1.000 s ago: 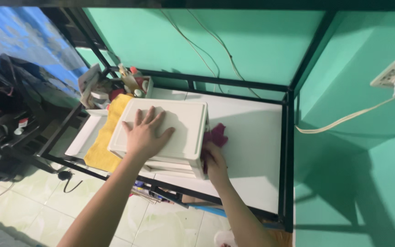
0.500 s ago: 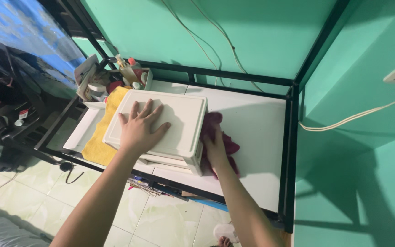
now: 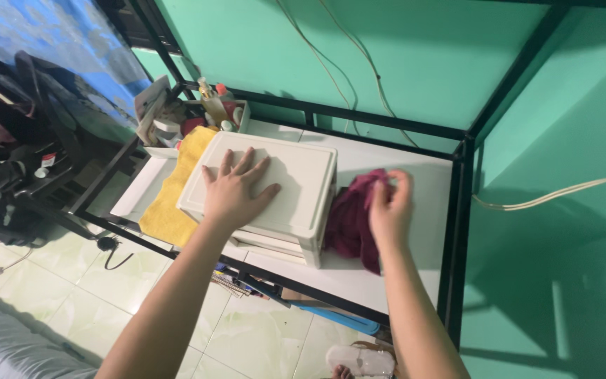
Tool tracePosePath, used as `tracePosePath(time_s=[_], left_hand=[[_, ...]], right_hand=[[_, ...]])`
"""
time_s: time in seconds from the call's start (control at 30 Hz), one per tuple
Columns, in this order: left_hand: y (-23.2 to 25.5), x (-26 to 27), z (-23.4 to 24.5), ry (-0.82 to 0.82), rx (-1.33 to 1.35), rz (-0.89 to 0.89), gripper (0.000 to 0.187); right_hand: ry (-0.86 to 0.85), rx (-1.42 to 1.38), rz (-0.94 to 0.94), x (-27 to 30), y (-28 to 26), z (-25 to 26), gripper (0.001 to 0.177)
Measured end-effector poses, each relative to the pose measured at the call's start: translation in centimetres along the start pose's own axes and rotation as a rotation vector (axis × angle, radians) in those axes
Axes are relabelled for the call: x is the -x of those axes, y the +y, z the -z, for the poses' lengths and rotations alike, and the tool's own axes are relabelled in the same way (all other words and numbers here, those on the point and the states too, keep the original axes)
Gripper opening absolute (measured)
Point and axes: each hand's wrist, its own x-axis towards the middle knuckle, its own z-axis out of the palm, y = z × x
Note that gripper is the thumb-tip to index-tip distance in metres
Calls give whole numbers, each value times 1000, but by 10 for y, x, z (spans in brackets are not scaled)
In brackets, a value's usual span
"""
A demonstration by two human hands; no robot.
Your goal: The person wipes a white plastic storage box and a white plastic frame with a pink cloth. They handle the items one at a time, turning them over to clean different sides and placing them back on the shelf.
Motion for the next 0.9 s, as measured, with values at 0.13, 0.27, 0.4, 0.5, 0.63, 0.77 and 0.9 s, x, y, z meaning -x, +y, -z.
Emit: tracePosePath(time_s=[0.13, 0.27, 0.4, 0.5, 0.63, 0.77, 0.9], left_hand=[[0, 2, 0, 3, -4, -3, 57], [-2, -1, 1, 15, -4, -9, 57], [-1, 2, -1, 6, 14, 44, 56], [-2, 1, -1, 12, -16, 2, 56], [-5, -1, -2, 10, -30, -31, 56], [-4, -2, -4, 28, -30, -10, 56], [-1, -2, -3, 43, -4, 32, 55]], right_hand=[[-354, 324, 210, 21, 8, -38, 35], [-329, 610, 386, 20, 6, -47, 33], [-556, 584, 198, 42, -7, -30, 37], [-685, 662, 91, 41, -16, -19, 40], [-541, 798, 571, 6, -3, -20, 48], [-560, 862, 672, -4, 6, -30, 40], [-749, 725, 644, 11, -1, -18, 43]])
